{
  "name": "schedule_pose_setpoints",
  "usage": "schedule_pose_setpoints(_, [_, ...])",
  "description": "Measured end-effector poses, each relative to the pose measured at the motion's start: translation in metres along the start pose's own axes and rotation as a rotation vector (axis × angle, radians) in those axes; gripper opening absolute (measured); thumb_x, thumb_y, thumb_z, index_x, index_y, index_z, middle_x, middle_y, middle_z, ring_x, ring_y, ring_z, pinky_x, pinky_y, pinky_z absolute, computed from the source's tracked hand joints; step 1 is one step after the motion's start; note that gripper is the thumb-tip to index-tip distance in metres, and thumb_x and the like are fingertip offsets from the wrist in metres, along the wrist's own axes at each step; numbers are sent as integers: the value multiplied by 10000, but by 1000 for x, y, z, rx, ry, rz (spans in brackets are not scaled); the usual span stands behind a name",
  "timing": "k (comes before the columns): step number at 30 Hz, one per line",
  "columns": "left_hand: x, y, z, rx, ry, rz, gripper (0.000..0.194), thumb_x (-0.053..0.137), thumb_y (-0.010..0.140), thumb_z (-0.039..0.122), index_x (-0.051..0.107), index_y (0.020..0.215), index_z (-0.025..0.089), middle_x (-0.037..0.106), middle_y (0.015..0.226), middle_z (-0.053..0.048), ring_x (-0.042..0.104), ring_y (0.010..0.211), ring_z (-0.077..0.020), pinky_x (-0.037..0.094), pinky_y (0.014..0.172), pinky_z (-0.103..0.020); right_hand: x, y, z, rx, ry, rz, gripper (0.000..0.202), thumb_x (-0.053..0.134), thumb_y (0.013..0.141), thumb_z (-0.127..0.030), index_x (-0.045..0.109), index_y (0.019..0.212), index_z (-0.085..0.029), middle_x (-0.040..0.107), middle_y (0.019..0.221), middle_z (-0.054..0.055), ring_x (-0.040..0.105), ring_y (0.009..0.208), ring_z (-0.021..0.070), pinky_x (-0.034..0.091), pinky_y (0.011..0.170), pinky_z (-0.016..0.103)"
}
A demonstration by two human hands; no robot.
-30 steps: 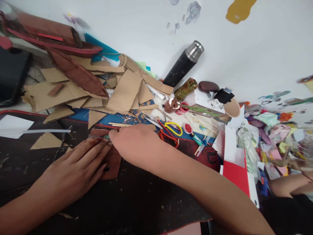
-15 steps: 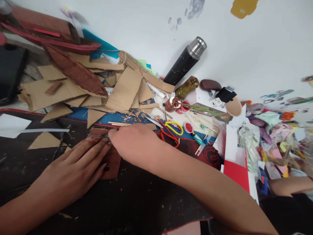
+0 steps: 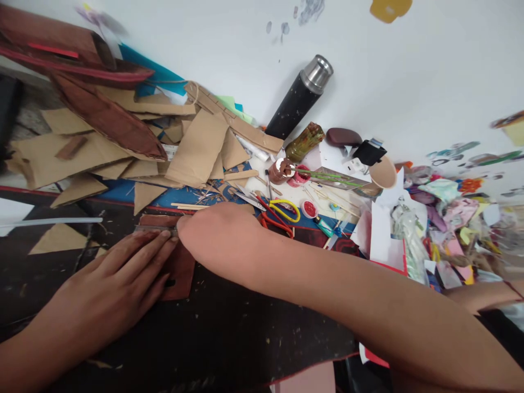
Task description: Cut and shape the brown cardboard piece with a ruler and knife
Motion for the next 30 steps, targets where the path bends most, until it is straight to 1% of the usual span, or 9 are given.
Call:
schedule_pose_setpoints(3, [1, -2, 0, 21, 1, -6, 619, 488, 1137, 283, 606, 1710, 82, 723, 1661, -218, 638, 1564, -428, 523, 1278, -588, 3, -3, 4, 22, 4, -46, 284, 572, 1131, -41, 745, 1345, -113, 880, 1093, 154, 868, 1015, 308, 585, 746, 382])
schedule_pose_setpoints(7, [4, -3, -1, 32, 9, -30, 633, 481, 1122, 249, 598, 1724, 95, 706, 1682, -215, 625, 1578, -444, 529, 1274, -606, 6, -5, 8, 26, 15, -87, 302, 593, 1106, -33, 724, 1364, -120, 882, 1135, 148, 868, 1049, 312, 590, 762, 394])
schedule_pose_setpoints(11, [4, -2, 0, 19, -1, -12, 626, 485, 1139, 277, 594, 1721, 77, 706, 1678, -223, 623, 1581, -442, 513, 1290, -602, 7, -5, 9, 27, 18, -98, 310, 587, 1103, -33, 721, 1366, -126, 880, 1143, 142, 866, 1055, 314, 596, 767, 404])
schedule_pose_setpoints(14, [2, -2, 0, 21, 9, -5, 630, 477, 1147, 280, 575, 1729, 56, 719, 1662, -226, 629, 1573, -442, 516, 1277, -601, 9, -6, 9, 18, 8, -80, 297, 585, 1111, -48, 717, 1364, -127, 878, 1141, 143, 866, 1040, 310, 587, 750, 399])
schedule_pose_setpoints(17, [1, -2, 0, 26, 16, -20, 626, 479, 1153, 287, 581, 1714, 29, 728, 1645, -241, 638, 1553, -459, 523, 1252, -614, 12, -10, 10, 17, -14, -36, 270, 581, 1121, -58, 723, 1338, -132, 876, 1098, 142, 866, 1026, 301, 562, 727, 381])
schedule_pose_setpoints(19, [0, -2, 0, 13, 4, -22, 630, 482, 1153, 297, 578, 1722, 43, 730, 1644, -237, 640, 1552, -460, 522, 1248, -618, 12, -12, 10, 24, -26, -19, 259, 576, 1125, -59, 731, 1319, -136, 875, 1082, 145, 866, 1029, 298, 552, 723, 373])
schedule_pose_setpoints(21, [0, -2, 0, 2, -10, -19, 635, 475, 1154, 302, 569, 1733, 57, 730, 1646, -232, 637, 1556, -457, 518, 1252, -618, 12, -12, 10, 29, -27, -18, 259, 562, 1133, -59, 736, 1308, -136, 875, 1094, 149, 867, 1036, 301, 554, 729, 378])
schedule_pose_setpoints(26, [-2, 2, 2, 37, 16, -8, 599, 470, 1158, 290, 627, 1656, -3, 746, 1609, -257, 649, 1526, -469, 520, 1235, -611, 12, -9, 12, 37, 3, -37, 270, 550, 1141, -71, 741, 1319, -139, 882, 1093, 151, 862, 1054, 309, 562, 766, 383])
schedule_pose_setpoints(30, [-4, 6, 1, 43, 46, 19, 563, 478, 1160, 290, 664, 1628, 37, 782, 1559, -225, 684, 1474, -430, 531, 1218, -573, 10, -17, 20, 67, 33, -22, 284, 563, 1139, -109, 755, 1339, -174, 881, 1112, 140, 845, 1002, 302, 532, 764, 375])
Point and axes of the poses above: each hand's wrist, its own y-axis towards the middle knuckle, its own x-axis out of the palm, z = x × y, the point moved 5 cm from there along y, towards the middle knuckle
